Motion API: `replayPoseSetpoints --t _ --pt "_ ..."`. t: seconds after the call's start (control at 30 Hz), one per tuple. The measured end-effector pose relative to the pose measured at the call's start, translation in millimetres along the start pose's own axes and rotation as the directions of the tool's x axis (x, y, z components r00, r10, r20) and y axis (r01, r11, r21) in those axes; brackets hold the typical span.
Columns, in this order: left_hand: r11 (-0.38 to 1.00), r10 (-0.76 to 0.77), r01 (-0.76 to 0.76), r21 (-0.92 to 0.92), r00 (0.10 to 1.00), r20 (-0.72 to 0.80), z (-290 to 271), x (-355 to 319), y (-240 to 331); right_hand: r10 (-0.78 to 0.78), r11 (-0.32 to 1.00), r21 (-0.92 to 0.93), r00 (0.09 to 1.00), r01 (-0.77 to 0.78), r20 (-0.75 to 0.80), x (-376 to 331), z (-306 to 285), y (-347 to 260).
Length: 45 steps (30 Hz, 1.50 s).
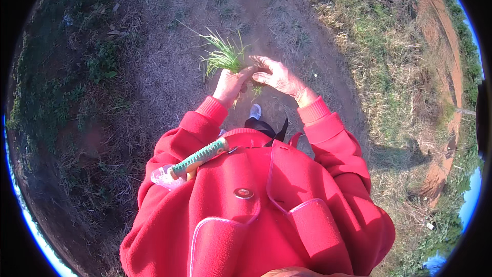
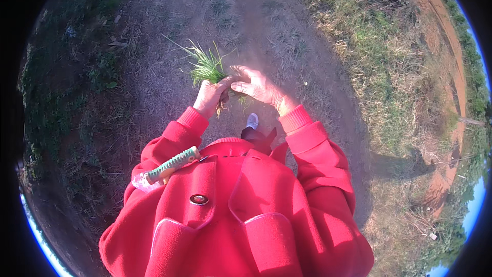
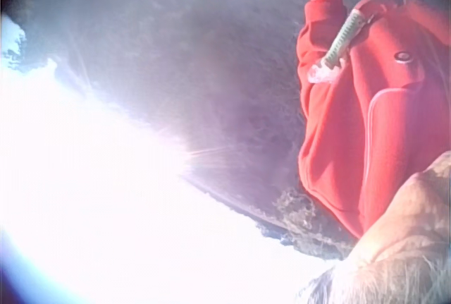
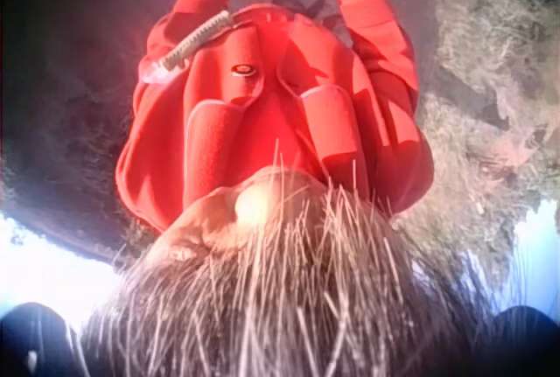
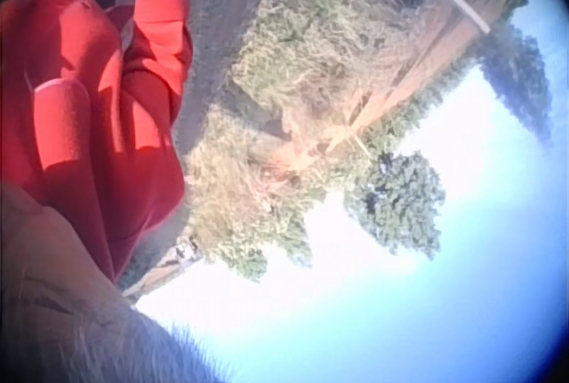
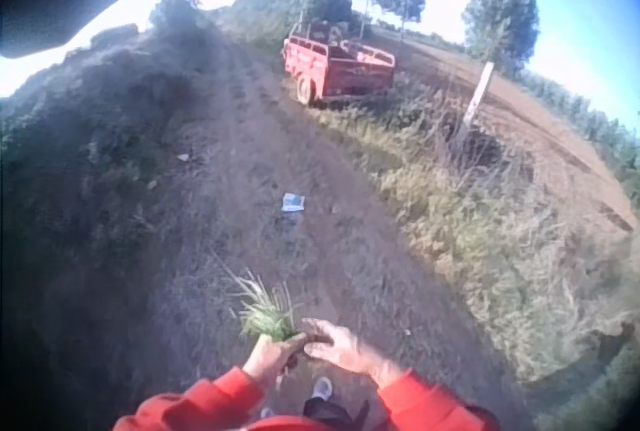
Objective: The person walks along a dirt path and repeatedly pulls small bunches of grass or weeds from the ground by hand. They gather the plants into a growing bundle held in one hand while continuing to walk and pull more plants from the roadside.
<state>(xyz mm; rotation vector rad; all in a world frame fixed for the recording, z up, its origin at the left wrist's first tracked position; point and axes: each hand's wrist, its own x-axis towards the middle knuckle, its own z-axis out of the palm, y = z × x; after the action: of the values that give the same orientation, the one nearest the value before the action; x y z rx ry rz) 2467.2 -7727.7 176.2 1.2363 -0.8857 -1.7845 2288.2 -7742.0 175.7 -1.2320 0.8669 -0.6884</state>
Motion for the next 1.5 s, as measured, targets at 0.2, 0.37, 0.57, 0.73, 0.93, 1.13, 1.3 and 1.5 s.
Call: replayPoseSetpoints --t 0.2,0.37,0.57,0.73,0.93,1.13,1.3,1.5 --pt "0.993 -0.063 0.049 -0.103 0.989 -0.133 11 44 14 0.151 0.789 -0.612 0.983 -0.058 0.101 47 -61 -8" --pt "0.960 -0.074 0.038 -0.276 0.990 -0.121 -9 75 21 0.107 0.884 -0.458 0.994 -0.090 0.011 68 -87 -22" --pt "0.961 -0.116 0.077 -0.266 0.984 -0.136 -39 114 38 0.099 0.250 -0.938 0.970 -0.240 -0.222 131 -83 -17" --pt "0.921 -0.148 0.103 -0.376 0.984 -0.094 -83 147 64 0.327 0.900 0.191 0.897 -0.392 0.298 181 -93 -28" --pt "0.941 -0.125 0.082 -0.330 0.986 -0.112 -142 179 110 0.329 0.942 -0.097 0.939 -0.320 0.098 261 -61 -49" --pt "0.931 -0.130 0.084 -0.355 0.985 -0.110 -191 201 138 0.075 0.548 -0.784 0.950 -0.292 -0.302 333 -46 -62" --pt "0.948 -0.099 0.052 -0.313 0.986 -0.136 -213 223 154 0.020 0.942 -0.335 0.997 0.008 0.081 381 -40 -71" --pt "0.975 -0.061 0.008 -0.223 0.971 -0.231 -222 265 180 0.258 0.966 -0.105 0.908 -0.237 0.329 432 -23 -69"
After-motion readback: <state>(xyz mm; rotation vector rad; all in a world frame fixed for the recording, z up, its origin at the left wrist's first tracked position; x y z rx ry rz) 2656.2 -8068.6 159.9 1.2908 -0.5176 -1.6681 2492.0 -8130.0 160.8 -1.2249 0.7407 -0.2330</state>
